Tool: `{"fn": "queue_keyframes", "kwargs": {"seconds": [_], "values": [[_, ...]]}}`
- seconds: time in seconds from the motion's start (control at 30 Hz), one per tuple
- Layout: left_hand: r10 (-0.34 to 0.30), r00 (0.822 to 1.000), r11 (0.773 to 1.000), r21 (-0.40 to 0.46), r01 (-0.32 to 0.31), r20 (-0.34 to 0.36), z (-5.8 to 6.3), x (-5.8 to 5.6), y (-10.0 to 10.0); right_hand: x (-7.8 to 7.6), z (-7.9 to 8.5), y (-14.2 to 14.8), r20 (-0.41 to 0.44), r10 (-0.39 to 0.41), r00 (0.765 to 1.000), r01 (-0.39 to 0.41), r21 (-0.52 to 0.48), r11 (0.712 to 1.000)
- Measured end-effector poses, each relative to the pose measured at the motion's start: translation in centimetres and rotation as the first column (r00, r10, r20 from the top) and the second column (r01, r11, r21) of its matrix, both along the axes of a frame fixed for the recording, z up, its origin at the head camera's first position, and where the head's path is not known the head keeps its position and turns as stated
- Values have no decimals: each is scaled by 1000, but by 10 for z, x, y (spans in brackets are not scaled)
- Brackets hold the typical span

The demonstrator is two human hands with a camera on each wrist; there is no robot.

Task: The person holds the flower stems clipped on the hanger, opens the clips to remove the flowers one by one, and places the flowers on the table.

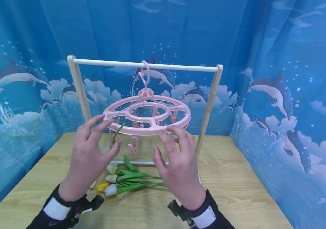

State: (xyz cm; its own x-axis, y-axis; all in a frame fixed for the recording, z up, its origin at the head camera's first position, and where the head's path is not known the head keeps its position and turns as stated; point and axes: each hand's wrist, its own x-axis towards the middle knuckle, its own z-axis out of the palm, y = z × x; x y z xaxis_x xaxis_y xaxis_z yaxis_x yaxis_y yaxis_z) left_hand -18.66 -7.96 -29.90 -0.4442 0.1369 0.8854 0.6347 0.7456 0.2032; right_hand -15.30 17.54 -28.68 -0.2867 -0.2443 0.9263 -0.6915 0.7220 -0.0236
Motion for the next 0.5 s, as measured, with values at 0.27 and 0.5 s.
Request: {"fn": "queue_keyframes", "kwargs": {"seconds": [0.27, 0.5], "values": [[-2, 999, 1000, 12, 3, -40, -9, -14, 4, -6, -4, 0, 29, -36, 999, 36, 21, 999], [7, 997, 999, 38, -5, -76, -14, -19, 6, -7, -6, 0, 50, -39, 998, 37, 35, 999]]}}
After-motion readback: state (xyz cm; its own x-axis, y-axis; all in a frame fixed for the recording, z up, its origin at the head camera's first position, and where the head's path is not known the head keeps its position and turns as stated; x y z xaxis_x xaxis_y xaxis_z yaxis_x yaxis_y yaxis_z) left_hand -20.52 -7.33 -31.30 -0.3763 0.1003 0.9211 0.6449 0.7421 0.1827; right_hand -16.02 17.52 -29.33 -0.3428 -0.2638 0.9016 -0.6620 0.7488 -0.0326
